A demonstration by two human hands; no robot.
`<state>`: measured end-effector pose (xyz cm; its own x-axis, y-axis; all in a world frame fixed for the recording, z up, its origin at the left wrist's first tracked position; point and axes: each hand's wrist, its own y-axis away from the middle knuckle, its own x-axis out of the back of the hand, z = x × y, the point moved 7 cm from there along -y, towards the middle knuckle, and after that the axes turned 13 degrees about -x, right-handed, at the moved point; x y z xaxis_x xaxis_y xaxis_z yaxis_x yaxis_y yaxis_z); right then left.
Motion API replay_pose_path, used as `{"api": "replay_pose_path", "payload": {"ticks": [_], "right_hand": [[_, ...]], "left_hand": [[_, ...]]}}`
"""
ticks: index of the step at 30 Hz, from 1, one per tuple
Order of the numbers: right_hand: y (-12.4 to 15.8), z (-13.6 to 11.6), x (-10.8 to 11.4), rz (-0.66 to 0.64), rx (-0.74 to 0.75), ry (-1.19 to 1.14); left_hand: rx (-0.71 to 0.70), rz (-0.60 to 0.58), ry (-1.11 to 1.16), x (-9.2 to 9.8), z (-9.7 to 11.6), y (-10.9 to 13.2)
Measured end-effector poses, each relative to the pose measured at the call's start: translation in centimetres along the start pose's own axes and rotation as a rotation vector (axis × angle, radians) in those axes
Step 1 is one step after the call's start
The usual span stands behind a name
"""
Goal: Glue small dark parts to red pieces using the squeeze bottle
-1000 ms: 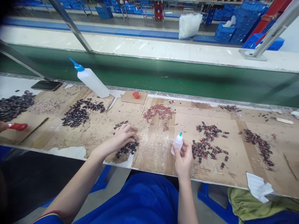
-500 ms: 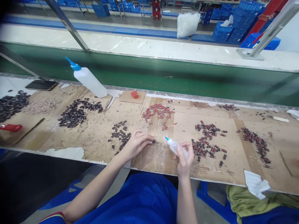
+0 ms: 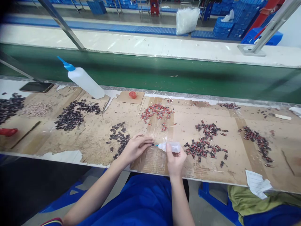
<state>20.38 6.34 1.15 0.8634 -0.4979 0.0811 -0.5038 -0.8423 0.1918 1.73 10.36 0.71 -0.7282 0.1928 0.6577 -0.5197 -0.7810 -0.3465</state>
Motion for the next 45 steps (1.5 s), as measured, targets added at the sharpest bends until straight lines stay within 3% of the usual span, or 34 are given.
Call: {"api": "replay_pose_path", "payload": {"ticks": [13, 27, 35, 40, 45], "right_hand": [[0.2, 0.5, -1.0, -0.049, 0.031, 0.206], [0.2, 0.2, -0.4, 0.018, 0.045, 0.148], [0.1, 1.0, -0.9, -0.04, 0.032, 0.2], [0.2, 0.8, -0.6, 0.008, 0.065, 0.208], [0.4, 0.0, 0.4, 0.114, 0.089, 0.061]], "left_hand": [[0.155, 0.004, 0.102, 0.0, -1.2, -0.1], [0.062, 0.021, -0.002, 0.1, -0.5, -0.1], [0.017, 0.045, 0.003, 0.0, -0.6, 0.1], [0.052, 0.044, 0.01, 0.0, -0.7, 0.1], [0.114, 0.036, 0.075, -0.1, -0.8, 0.0]]}}
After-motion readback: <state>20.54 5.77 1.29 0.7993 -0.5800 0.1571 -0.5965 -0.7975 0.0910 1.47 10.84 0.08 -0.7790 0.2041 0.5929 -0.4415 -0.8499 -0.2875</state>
